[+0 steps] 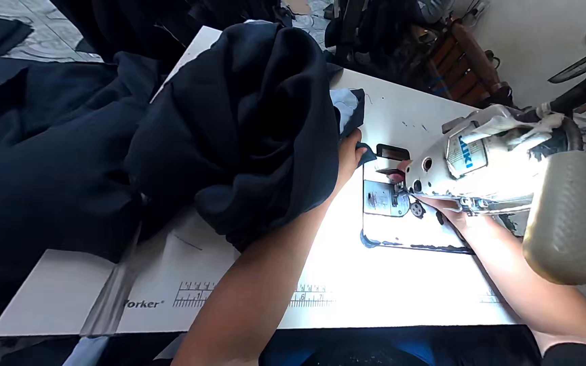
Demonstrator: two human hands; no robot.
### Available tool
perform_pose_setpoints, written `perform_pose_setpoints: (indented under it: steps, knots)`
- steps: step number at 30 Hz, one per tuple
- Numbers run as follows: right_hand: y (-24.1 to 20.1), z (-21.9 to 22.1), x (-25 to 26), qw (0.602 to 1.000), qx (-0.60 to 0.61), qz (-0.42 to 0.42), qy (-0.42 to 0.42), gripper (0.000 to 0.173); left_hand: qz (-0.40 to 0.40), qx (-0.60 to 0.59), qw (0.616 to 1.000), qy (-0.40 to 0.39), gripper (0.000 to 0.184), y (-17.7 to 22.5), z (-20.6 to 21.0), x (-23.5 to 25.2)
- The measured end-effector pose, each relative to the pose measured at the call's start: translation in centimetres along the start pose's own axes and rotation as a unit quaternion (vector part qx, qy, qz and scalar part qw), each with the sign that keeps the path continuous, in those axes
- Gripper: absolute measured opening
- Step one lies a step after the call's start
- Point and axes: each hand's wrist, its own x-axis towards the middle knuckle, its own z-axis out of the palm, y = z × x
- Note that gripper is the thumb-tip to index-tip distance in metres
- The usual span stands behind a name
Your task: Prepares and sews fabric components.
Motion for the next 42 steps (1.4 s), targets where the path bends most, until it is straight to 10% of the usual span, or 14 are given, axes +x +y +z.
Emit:
perform_pose_setpoints:
  steps: [5,7,10,14,20,24,27,32,37,40,42]
  knots:
    - [-6.9,-3.4,-9.1,0.954,-0.255,-0.081,0.133,0.041,-0.003,0.007,0.999,-0.036,0.028,0.2,0.0,-0.4]
    - [-3.2,-4.9,-12.1,0.894,-0.277,-0.200,0.288,0.043,-0.008,0.011,0.999,-0.041,0.029,0.6,-0.1,-0.2]
    - [2.5,-7.1,-16.8,0.867,-0.304,-0.123,0.375,0.038,0.065,0.017,0.995,-0.071,0.029,1.4,0.2,-0.6]
    - [5.0,-6.9,-19.1,0.880,-0.297,-0.147,0.340,0.038,0.095,0.078,0.978,-0.166,0.030,2.4,0.1,-1.6]
    - [-12.6,4.8,-15.2,0.813,-0.229,-0.535,0.002,0.037,-0.023,0.299,0.885,-0.356,0.038,6.7,-0.9,0.9]
    - [-20.4,14.1,-12.0,0.835,-0.178,-0.520,-0.011,0.039,0.048,0.387,0.804,-0.449,0.030,3.6,-0.5,3.1]
    - [-20.9,16.1,-14.6,0.841,-0.142,-0.519,-0.059,0.023,-0.014,0.434,0.764,-0.477,0.040,9.1,-3.3,-0.9]
    - [-11.0,11.3,-21.1,0.730,-0.090,-0.660,-0.150,0.014,0.022,0.375,0.819,-0.433,0.052,7.0,-6.3,-6.5]
    - [-3.8,6.6,-20.6,0.824,0.074,-0.547,-0.128,0.035,-0.063,0.095,0.965,-0.236,0.056,5.5,-2.2,-13.2]
    - [-5.2,5.7,-17.7,0.886,-0.052,-0.459,0.043,0.060,-0.109,-0.030,0.977,-0.180,0.056,6.8,0.2,-14.7]
    - [-6.2,5.4,-16.4,0.894,-0.157,-0.418,-0.034,0.081,-0.139,-0.001,0.969,-0.205,0.055,8.1,-0.3,-15.2]
